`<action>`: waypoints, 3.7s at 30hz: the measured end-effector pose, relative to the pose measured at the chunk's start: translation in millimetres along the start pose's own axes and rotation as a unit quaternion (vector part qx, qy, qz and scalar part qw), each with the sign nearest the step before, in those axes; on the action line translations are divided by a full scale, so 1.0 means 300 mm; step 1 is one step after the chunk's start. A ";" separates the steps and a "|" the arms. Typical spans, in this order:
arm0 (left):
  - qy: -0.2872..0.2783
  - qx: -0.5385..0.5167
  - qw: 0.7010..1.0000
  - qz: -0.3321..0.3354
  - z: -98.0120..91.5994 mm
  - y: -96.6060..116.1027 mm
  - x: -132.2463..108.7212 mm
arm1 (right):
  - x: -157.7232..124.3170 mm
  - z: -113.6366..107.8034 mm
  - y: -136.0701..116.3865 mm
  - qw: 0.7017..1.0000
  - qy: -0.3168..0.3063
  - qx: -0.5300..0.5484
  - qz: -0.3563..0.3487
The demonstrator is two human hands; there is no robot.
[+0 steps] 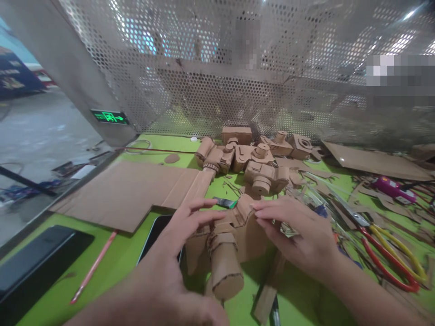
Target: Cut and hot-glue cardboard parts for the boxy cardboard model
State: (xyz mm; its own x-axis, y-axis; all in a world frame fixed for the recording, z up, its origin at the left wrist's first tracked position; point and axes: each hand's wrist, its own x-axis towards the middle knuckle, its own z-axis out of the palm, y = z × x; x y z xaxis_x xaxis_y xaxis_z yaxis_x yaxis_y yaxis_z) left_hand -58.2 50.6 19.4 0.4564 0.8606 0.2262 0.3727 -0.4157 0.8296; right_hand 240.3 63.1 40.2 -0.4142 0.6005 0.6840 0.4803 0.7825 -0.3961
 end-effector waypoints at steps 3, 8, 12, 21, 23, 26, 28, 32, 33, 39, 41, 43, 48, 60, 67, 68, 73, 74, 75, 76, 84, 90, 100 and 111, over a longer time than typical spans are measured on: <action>0.003 0.027 0.999 0.023 0.018 0.009 -0.001 | 0.001 0.001 -0.001 1.000 -0.003 -0.007 -0.002; 0.002 0.007 0.998 0.054 0.029 0.028 0.004 | -0.001 0.006 0.006 1.000 -0.007 -0.004 0.001; 0.005 0.008 0.999 0.042 0.019 0.021 0.001 | -0.001 0.012 0.008 1.000 -0.012 0.000 0.025; 0.061 0.014 0.996 0.068 0.045 0.013 0.002 | -0.014 0.016 0.012 0.997 -0.031 -0.004 0.073; 0.072 -0.021 0.997 0.036 0.042 0.027 0.011 | -0.017 0.019 0.010 0.996 -0.044 -0.002 0.081; 0.071 -0.044 0.996 -0.002 0.035 0.049 0.024 | -0.020 0.024 0.009 0.993 -0.062 -0.004 0.104; 0.075 -0.030 0.997 -0.010 0.034 0.059 0.028 | -0.022 0.028 0.010 0.989 -0.070 -0.006 0.128; 0.068 -0.017 0.997 -0.021 0.039 0.063 0.027 | -0.026 0.040 0.014 0.981 -0.082 -0.002 0.175; 0.062 -0.016 0.998 -0.023 0.039 0.063 0.026 | -0.027 0.044 0.015 0.979 -0.085 0.002 0.185; 0.046 0.007 0.998 -0.034 0.039 0.060 0.028 | -0.020 0.057 0.014 0.971 -0.102 0.041 0.211; 0.047 0.010 0.998 -0.037 0.040 0.060 0.027 | -0.014 0.048 0.011 0.970 -0.111 0.047 0.211; 0.045 0.006 0.998 -0.041 0.042 0.061 0.026 | -0.010 0.036 0.006 0.970 -0.119 0.049 0.208; 0.047 -0.006 0.997 -0.053 0.043 0.067 0.026 | -0.010 0.018 0.001 0.972 -0.123 0.034 0.196; 0.053 0.009 0.997 -0.058 0.051 0.035 0.026 | -0.019 0.025 0.017 0.982 -0.131 0.031 0.135; 0.050 0.001 0.997 -0.061 0.048 0.034 0.030 | -0.017 0.022 0.016 0.982 -0.136 0.026 0.132; 0.050 0.004 0.997 -0.058 0.047 0.033 0.031 | -0.015 0.021 0.014 0.981 -0.137 0.024 0.134; 0.053 0.013 0.997 -0.049 0.047 0.031 0.032 | -0.008 0.016 0.006 0.981 -0.143 0.017 0.133; 0.054 0.012 0.997 -0.049 0.047 0.031 0.032 | -0.008 0.015 0.005 0.981 -0.143 0.017 0.133; 0.054 0.011 0.997 -0.048 0.047 0.032 0.031 | -0.008 0.014 0.003 0.981 -0.143 0.017 0.132; 0.055 0.011 0.997 -0.048 0.047 0.033 0.030 | -0.008 0.013 0.001 0.981 -0.143 0.016 0.132; 0.053 0.027 0.996 -0.062 0.048 0.032 0.026 | -0.009 0.022 0.010 0.985 -0.132 0.021 0.109; 0.056 0.019 0.996 -0.063 0.050 0.032 0.024 | -0.019 0.030 0.023 0.988 -0.118 0.022 0.099; 0.089 0.041 0.995 0.006 0.059 0.013 0.024 | -0.015 0.029 0.025 0.990 -0.115 0.030 0.077; 0.085 0.075 0.993 0.045 0.053 -0.021 0.014 | -0.014 0.037 0.026 0.991 -0.117 0.028 0.065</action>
State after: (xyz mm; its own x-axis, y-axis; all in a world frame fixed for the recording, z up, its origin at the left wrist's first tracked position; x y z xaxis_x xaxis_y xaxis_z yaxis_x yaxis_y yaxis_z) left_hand -45.6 52.2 7.0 0.3546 0.8504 0.3888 0.4583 -0.5205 0.7205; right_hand 237.0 68.6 27.5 -0.5224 0.7130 0.4677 0.4998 0.7004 -0.5096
